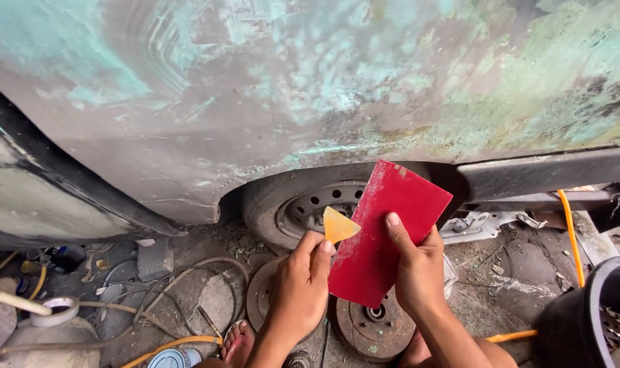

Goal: The person sands the lower side panel of a car using a red sanding block and a yellow scraper. They alternate between sanding the surface and scraping the area near the wheel arch to smooth the bodywork.

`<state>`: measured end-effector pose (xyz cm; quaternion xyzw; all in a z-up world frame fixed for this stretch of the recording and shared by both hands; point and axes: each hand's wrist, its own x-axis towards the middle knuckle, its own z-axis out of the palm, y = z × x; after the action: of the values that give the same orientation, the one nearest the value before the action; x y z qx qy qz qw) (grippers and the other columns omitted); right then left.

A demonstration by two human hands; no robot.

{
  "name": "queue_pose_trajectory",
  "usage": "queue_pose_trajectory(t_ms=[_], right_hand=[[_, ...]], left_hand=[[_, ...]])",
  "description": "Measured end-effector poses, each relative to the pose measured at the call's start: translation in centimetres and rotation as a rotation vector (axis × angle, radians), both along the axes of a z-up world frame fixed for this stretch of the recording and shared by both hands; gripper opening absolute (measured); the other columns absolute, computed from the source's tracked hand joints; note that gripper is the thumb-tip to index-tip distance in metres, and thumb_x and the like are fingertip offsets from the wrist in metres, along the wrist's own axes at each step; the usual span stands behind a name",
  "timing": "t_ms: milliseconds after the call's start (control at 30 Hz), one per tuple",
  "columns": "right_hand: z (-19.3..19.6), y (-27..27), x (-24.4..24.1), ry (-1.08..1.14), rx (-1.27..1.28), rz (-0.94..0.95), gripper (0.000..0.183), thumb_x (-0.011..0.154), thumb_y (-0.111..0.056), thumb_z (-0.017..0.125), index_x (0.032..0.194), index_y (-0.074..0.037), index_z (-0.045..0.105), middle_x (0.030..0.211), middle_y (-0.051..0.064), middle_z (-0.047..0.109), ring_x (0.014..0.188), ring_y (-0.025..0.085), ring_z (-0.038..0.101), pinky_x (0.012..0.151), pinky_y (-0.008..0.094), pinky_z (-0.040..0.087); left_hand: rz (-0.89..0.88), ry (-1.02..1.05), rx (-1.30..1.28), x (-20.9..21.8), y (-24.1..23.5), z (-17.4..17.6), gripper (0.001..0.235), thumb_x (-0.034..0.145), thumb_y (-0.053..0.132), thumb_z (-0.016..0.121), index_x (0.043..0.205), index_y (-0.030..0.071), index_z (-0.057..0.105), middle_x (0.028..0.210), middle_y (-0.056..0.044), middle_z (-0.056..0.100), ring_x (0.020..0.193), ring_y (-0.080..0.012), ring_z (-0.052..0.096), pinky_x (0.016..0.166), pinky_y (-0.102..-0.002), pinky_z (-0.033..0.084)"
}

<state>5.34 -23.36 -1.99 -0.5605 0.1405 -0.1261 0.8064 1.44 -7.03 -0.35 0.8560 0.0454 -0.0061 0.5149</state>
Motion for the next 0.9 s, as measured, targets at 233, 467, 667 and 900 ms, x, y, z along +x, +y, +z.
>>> queue_pose_trajectory(t_ms=[233, 467, 667, 900], right_hand=[[0.0, 1.0, -0.3, -0.042, -0.064, 0.046, 0.029, 0.089, -0.019, 0.073, 0.113, -0.006, 0.064, 0.103, 0.007, 0.074, 0.087, 0.016, 0.066, 0.078, 0.033, 0.056], [-0.1, 2.3, -1.1, -0.004, -0.159, 0.135, 0.028, 0.087, -0.015, 0.074, 0.110, -0.001, 0.067, 0.098, 0.010, 0.075, 0.082, 0.019, 0.067, 0.073, 0.036, 0.058], [-1.1, 2.1, -1.0, -0.083, -0.270, 0.157, 0.027, 0.087, -0.017, 0.075, 0.108, -0.002, 0.069, 0.097, 0.008, 0.075, 0.082, 0.016, 0.066, 0.073, 0.033, 0.058], [-1.4, 2.4, -1.0, -0.103, -0.297, 0.187, 0.024, 0.088, -0.016, 0.076, 0.106, -0.002, 0.069, 0.093, 0.006, 0.074, 0.079, 0.014, 0.064, 0.069, 0.032, 0.056]], left_hand=[[0.026, 0.069, -0.054, -0.4, 0.7, 0.5, 0.027, 0.107, 0.036, 0.041, 0.094, 0.018, 0.058, 0.071, 0.002, 0.066, 0.055, -0.0126, 0.049, 0.054, -0.033, 0.037], [0.061, 0.055, -0.103, -0.8, 2.0, 1.0, 0.028, 0.106, 0.034, 0.045, 0.087, 0.017, 0.058, 0.069, 0.002, 0.065, 0.059, -0.0133, 0.053, 0.058, -0.033, 0.042], [0.090, 0.111, -0.110, -1.0, 2.1, 1.5, 0.027, 0.106, 0.034, 0.046, 0.089, 0.019, 0.060, 0.068, 0.005, 0.064, 0.057, -0.0123, 0.055, 0.057, -0.033, 0.042], [0.122, 0.052, -0.184, -1.0, 2.4, 0.9, 0.028, 0.105, 0.033, 0.048, 0.087, 0.016, 0.060, 0.067, 0.003, 0.061, 0.058, -0.0123, 0.053, 0.058, -0.032, 0.042]])
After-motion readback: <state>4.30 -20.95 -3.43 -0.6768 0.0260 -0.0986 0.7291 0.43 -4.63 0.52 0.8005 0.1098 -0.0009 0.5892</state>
